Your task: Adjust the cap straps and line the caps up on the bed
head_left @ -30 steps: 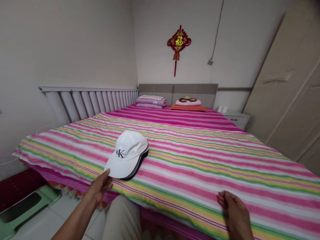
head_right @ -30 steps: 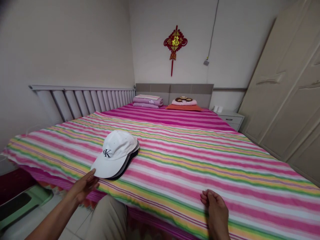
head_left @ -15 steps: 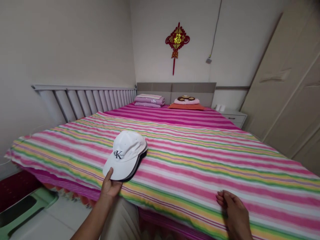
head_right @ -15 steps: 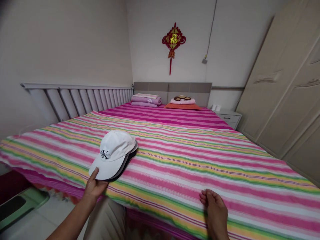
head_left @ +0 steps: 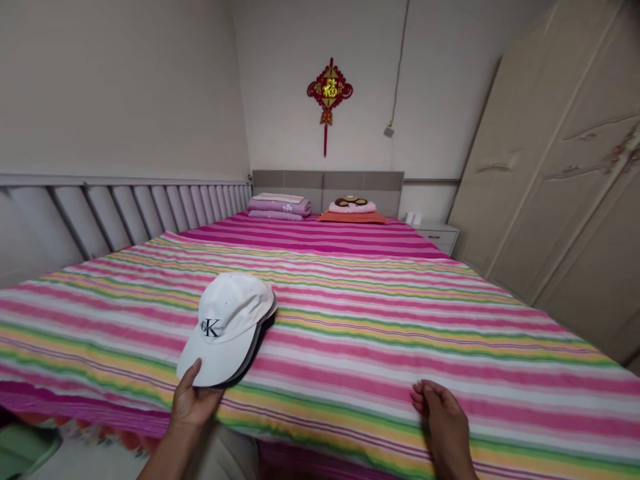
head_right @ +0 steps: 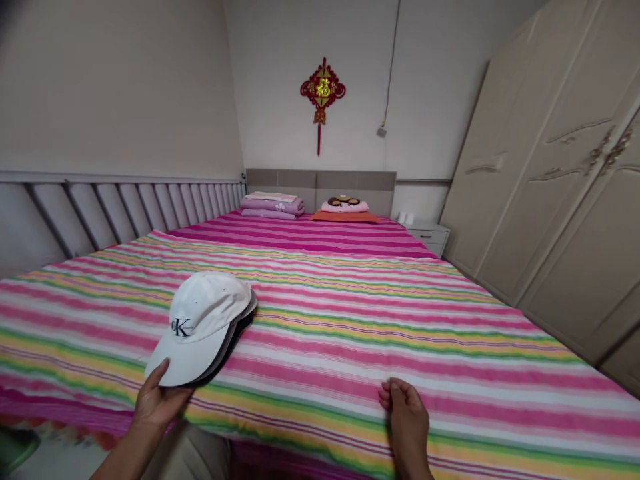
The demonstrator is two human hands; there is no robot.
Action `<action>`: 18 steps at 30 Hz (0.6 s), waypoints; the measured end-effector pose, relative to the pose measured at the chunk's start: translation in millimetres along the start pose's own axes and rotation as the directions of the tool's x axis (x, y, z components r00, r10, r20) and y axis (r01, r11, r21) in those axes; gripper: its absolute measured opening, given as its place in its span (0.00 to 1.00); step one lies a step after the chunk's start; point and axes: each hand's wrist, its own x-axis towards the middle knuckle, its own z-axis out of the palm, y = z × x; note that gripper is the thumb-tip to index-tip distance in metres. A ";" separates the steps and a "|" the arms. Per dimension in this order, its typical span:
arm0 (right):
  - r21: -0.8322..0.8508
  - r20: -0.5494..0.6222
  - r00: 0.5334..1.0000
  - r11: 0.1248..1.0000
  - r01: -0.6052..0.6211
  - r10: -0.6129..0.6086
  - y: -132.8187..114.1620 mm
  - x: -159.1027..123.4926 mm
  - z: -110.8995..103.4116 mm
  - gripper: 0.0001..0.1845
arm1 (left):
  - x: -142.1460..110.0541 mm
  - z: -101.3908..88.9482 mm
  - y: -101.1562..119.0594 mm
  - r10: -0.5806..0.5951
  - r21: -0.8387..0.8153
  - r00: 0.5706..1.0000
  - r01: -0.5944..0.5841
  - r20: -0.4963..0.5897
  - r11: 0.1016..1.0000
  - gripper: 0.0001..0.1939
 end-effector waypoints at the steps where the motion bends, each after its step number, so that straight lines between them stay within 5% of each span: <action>1: -0.006 0.001 1.000 1.000 0.001 -0.001 0.2 -0.2 0.2 0.16 | -0.4 0.6 0.4 -0.004 0.007 1.000 0.004 -0.006 1.000 0.21; 9: -0.042 0.003 1.000 0.999 0.018 -0.018 -0.8 -3.1 1.0 0.15 | -3.2 7.2 -1.6 -0.056 0.017 0.994 0.058 -0.095 0.998 0.19; 18: -0.079 0.023 0.999 0.996 0.048 -0.046 -0.8 -6.8 0.9 0.17 | -3.9 -1.0 -9.7 0.026 0.026 1.000 -0.025 -0.017 0.999 0.18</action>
